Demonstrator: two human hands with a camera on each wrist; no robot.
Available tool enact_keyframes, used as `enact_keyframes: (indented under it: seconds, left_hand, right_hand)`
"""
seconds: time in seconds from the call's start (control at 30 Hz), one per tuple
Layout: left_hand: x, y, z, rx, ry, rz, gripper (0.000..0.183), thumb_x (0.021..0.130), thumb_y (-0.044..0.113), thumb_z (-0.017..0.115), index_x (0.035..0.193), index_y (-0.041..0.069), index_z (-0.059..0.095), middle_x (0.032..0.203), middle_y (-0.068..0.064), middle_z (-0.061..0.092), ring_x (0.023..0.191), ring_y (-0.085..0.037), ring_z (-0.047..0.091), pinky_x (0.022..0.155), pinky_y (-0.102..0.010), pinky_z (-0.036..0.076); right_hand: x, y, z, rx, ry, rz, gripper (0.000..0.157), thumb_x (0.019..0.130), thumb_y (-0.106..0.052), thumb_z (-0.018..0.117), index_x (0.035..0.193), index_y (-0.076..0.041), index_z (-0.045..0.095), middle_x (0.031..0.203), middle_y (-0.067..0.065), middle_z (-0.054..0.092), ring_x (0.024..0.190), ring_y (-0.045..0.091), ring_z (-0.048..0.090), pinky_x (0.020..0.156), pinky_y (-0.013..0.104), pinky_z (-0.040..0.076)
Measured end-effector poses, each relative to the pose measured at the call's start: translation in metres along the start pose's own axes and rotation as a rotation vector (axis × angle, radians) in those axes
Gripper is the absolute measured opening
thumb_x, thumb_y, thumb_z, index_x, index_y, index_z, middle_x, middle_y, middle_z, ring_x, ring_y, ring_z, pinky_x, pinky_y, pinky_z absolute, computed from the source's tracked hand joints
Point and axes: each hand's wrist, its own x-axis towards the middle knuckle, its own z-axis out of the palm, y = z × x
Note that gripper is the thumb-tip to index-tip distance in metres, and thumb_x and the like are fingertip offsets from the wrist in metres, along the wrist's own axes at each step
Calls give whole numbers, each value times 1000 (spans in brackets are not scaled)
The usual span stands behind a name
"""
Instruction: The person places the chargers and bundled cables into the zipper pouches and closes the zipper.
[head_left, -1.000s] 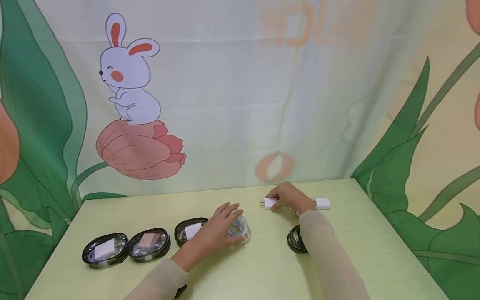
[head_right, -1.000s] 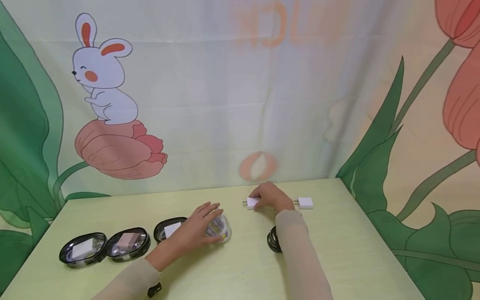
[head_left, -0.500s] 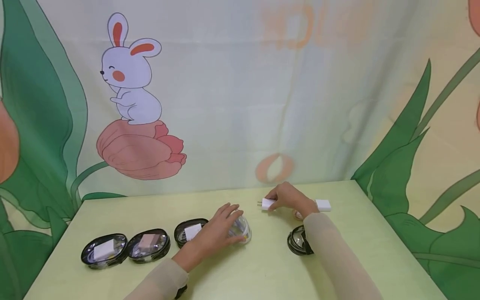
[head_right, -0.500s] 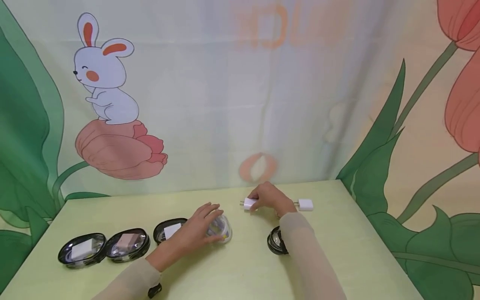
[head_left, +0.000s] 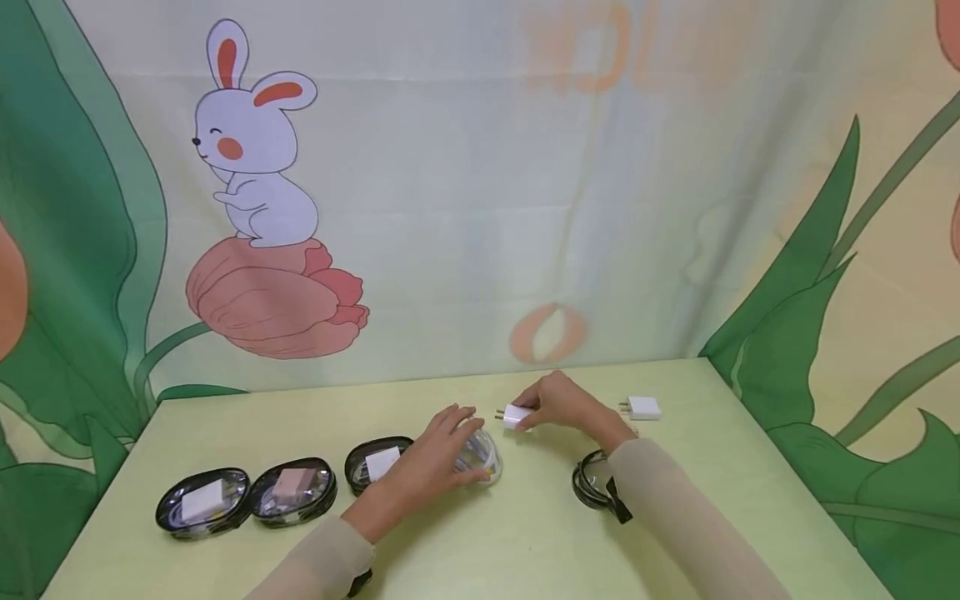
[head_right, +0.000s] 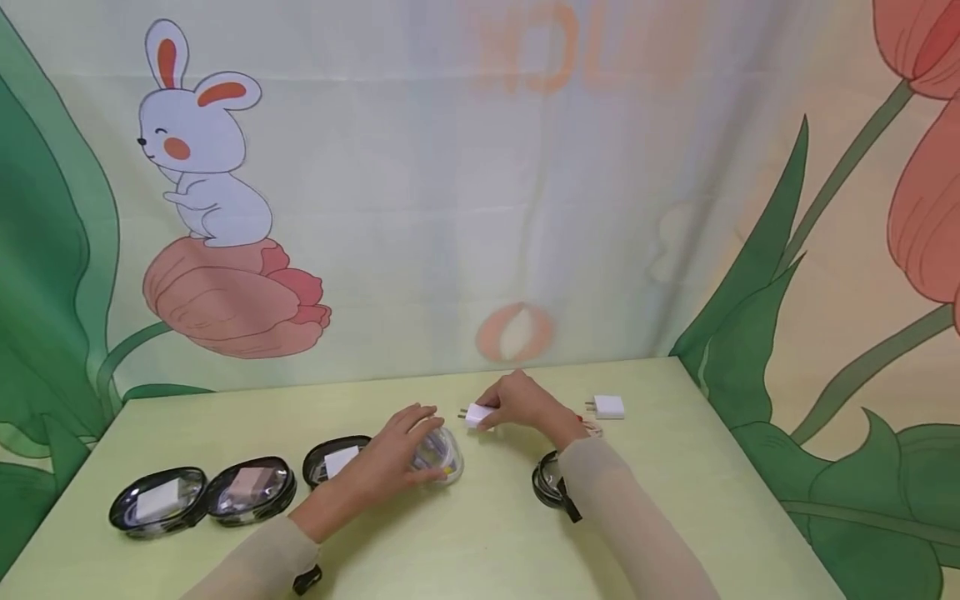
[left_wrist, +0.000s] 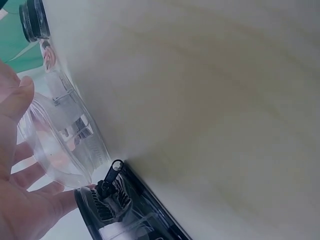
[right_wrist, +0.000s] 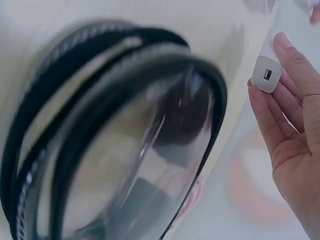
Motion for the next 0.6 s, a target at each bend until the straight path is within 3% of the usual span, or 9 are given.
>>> enact_keyframes:
  seconds: [0.27, 0.6]
  left_hand:
    - [0, -4, 0, 1, 15, 9, 75, 85, 45, 81, 143, 6, 54, 153, -13, 44, 146, -39, 34, 113, -52, 39]
    - [-6, -9, -2, 9, 53, 48, 77, 83, 44, 83, 140, 3, 53, 150, -14, 46, 143, -36, 38, 116, -46, 37]
  right_hand:
    - [3, -24, 9, -8, -26, -52, 37, 82, -30, 86, 113, -12, 79, 98, -1, 78, 76, 0, 69, 67, 19, 54]
    - [11, -38, 19, 5, -19, -152, 37, 82, -29, 86, 114, -12, 79, 99, -1, 78, 77, -1, 69, 68, 17, 55]
